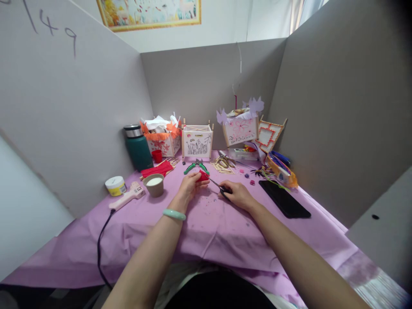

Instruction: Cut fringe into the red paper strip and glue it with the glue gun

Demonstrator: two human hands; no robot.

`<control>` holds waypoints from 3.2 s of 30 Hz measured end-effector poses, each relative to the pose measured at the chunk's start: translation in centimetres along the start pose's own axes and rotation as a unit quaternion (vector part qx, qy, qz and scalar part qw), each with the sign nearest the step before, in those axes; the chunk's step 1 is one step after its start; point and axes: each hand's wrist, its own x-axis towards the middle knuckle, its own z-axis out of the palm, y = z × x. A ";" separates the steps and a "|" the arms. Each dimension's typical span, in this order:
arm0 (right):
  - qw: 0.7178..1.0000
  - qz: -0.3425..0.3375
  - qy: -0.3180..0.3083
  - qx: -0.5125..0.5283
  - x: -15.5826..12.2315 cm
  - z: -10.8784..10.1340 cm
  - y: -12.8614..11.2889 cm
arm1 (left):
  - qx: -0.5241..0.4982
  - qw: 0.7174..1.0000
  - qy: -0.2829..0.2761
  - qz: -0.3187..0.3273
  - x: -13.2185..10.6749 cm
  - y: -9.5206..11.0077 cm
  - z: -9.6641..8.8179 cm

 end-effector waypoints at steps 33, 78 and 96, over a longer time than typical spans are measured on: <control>1.000 -0.004 0.007 0.000 0.0 0.1 0.0 | 0.010 1.000 -0.010 -0.008 -0.2 0.0 0.2; 1.000 -0.020 0.004 0.004 -0.1 -0.2 -0.5 | -0.010 1.000 -0.003 0.013 0.2 0.0 -0.2; 1.000 -0.026 0.009 0.000 0.0 -0.1 -0.2 | -0.009 1.000 -0.002 0.009 0.4 -0.1 -0.4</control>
